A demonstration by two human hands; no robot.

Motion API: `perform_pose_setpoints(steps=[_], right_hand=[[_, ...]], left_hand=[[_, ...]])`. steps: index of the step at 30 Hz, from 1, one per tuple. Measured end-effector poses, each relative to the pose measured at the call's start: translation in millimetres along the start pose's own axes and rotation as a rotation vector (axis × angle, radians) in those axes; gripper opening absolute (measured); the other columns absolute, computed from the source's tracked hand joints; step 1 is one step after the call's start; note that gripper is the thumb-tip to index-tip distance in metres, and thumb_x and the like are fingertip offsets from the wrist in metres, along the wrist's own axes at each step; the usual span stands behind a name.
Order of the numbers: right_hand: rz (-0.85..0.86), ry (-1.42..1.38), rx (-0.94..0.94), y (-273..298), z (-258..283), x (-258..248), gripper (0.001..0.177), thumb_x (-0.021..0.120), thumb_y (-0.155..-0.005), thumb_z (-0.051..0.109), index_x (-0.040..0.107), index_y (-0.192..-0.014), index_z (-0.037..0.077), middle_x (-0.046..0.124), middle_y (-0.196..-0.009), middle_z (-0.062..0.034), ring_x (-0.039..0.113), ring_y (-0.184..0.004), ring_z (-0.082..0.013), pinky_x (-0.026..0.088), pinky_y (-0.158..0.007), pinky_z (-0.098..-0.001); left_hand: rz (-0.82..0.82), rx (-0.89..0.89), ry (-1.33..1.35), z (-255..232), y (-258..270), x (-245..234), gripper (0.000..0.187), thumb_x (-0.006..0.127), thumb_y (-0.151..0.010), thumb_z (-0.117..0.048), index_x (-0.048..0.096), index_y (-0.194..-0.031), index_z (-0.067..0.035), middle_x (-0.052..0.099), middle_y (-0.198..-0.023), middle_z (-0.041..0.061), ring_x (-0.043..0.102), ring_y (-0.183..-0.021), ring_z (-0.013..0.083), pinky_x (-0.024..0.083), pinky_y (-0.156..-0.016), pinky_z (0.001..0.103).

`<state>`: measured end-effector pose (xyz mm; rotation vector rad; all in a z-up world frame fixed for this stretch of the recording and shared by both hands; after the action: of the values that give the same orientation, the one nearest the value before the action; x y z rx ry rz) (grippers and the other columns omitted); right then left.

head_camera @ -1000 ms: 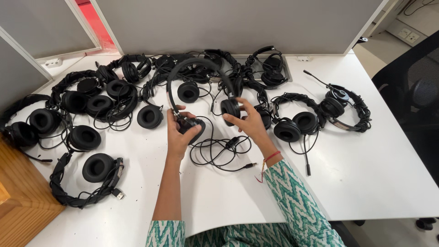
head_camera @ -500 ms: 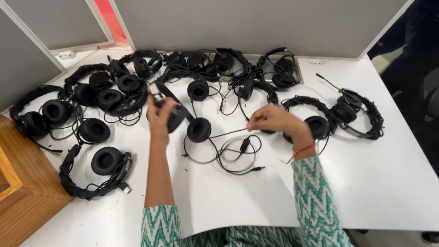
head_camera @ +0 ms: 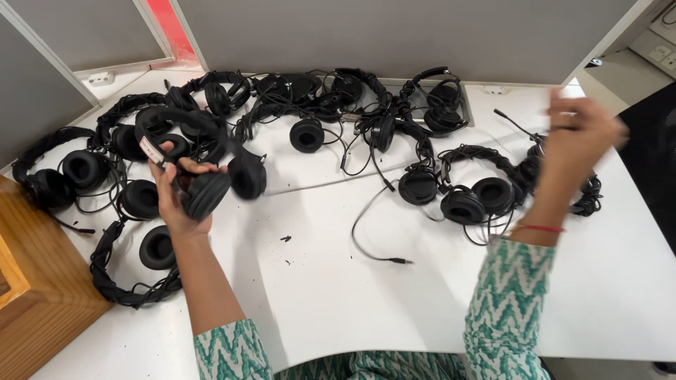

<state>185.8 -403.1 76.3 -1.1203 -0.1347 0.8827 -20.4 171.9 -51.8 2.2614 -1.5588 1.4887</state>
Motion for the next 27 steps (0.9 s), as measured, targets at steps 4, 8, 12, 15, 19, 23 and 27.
perform_pose_setpoints(steps=[4, 8, 12, 15, 19, 23, 27], right_hand=[[-0.244, 0.051, -0.008, -1.5, -59.7, -27.3, 0.026, 0.083, -0.094, 0.025, 0.074, -0.086, 0.002, 0.064, -0.075, -0.0023, 0.056, -0.061, -0.0096, 0.041, -0.057, -0.0261], [-0.384, 0.121, 0.098, 3.8, -73.4, -53.6, 0.024, 0.082, -0.096, 0.03, 0.079, -0.092, 0.007, 0.069, -0.077, -0.0039, 0.06, -0.066, -0.0119, 0.045, -0.059, -0.0265], [-0.089, 0.038, 0.15, 12.5, -18.3, -73.9, 0.024, 0.076, -0.108, 0.031, 0.076, -0.106, 0.007, 0.074, -0.098, 0.0005, 0.065, -0.08, -0.0073, 0.048, -0.07, -0.0228], [0.487, 0.324, 0.301, 15.6, 14.0, -57.5, 0.031, 0.085, -0.088, 0.028, 0.077, -0.113, 0.011, 0.071, -0.082, -0.0043, 0.064, -0.062, -0.0154, 0.048, -0.06, -0.0295], [0.971, 0.426, 0.483, 32.8, 13.8, -14.0, 0.037, 0.091, -0.077, 0.019, 0.08, -0.109, 0.006, 0.071, -0.072, -0.0157, 0.065, -0.056, -0.0214, 0.049, -0.056, -0.037], [1.143, 0.385, 0.503, 45.9, 6.5, 17.1, 0.038, 0.09, -0.071, 0.011, 0.081, -0.108, 0.006, 0.077, -0.086, -0.0134, 0.071, -0.073, -0.022, 0.054, -0.071, -0.0363], [1.187, 0.343, 0.383, 54.0, 24.1, 35.7, 0.061, 0.09, -0.065, 0.002, 0.072, -0.123, 0.011, 0.076, -0.112, -0.0112, 0.071, -0.098, -0.024, 0.056, -0.087, -0.0385]], left_hand=[[0.157, -0.05, -0.082, 0.9, 5.9, 16.7, 0.042, 0.053, -0.111, -0.024, 0.039, -0.147, -0.011, 0.063, -0.091, 0.014, 0.068, -0.096, 0.0315, 0.055, -0.098, 0.058], [0.281, -0.07, -0.04, 25.5, 3.6, 49.5, 0.039, 0.054, -0.109, -0.022, 0.041, -0.144, -0.011, 0.062, -0.087, 0.011, 0.066, -0.102, 0.0282, 0.051, -0.109, 0.058], [0.348, -0.06, -0.202, 43.9, 5.8, 74.9, 0.033, 0.057, -0.11, -0.019, 0.045, -0.14, -0.011, 0.057, -0.085, 0.006, 0.063, -0.11, 0.0246, 0.04, -0.127, 0.055], [0.381, -0.111, -0.261, 51.0, 9.6, 83.6, 0.031, 0.058, -0.11, -0.022, 0.047, -0.136, -0.012, 0.053, -0.083, 0.003, 0.059, -0.098, 0.0194, 0.039, -0.127, 0.054], [0.394, -0.12, -0.209, 53.6, 12.3, 86.6, 0.028, 0.057, -0.111, -0.027, 0.048, -0.132, -0.012, 0.047, -0.076, -0.001, 0.054, -0.083, 0.0139, 0.046, -0.118, 0.052], [0.365, -0.146, -0.136, 64.7, 13.7, 88.8, 0.03, 0.051, -0.112, -0.034, 0.046, -0.131, -0.011, 0.042, -0.074, -0.003, 0.052, -0.082, 0.0138, 0.052, -0.109, 0.049], [0.409, -0.117, -0.129, 70.0, 17.1, 98.6, 0.032, 0.051, -0.113, -0.037, 0.046, -0.131, -0.011, 0.041, -0.075, -0.002, 0.05, -0.082, 0.0146, 0.052, -0.104, 0.046]])
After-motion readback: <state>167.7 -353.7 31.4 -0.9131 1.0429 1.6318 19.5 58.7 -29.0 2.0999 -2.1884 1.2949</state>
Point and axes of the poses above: each hand's wrist, its own y-axis away from the middle knuckle, its own x-axis out of the palm, z = x × y, the point moved 7 cm from there along -y, towards the middle knuckle
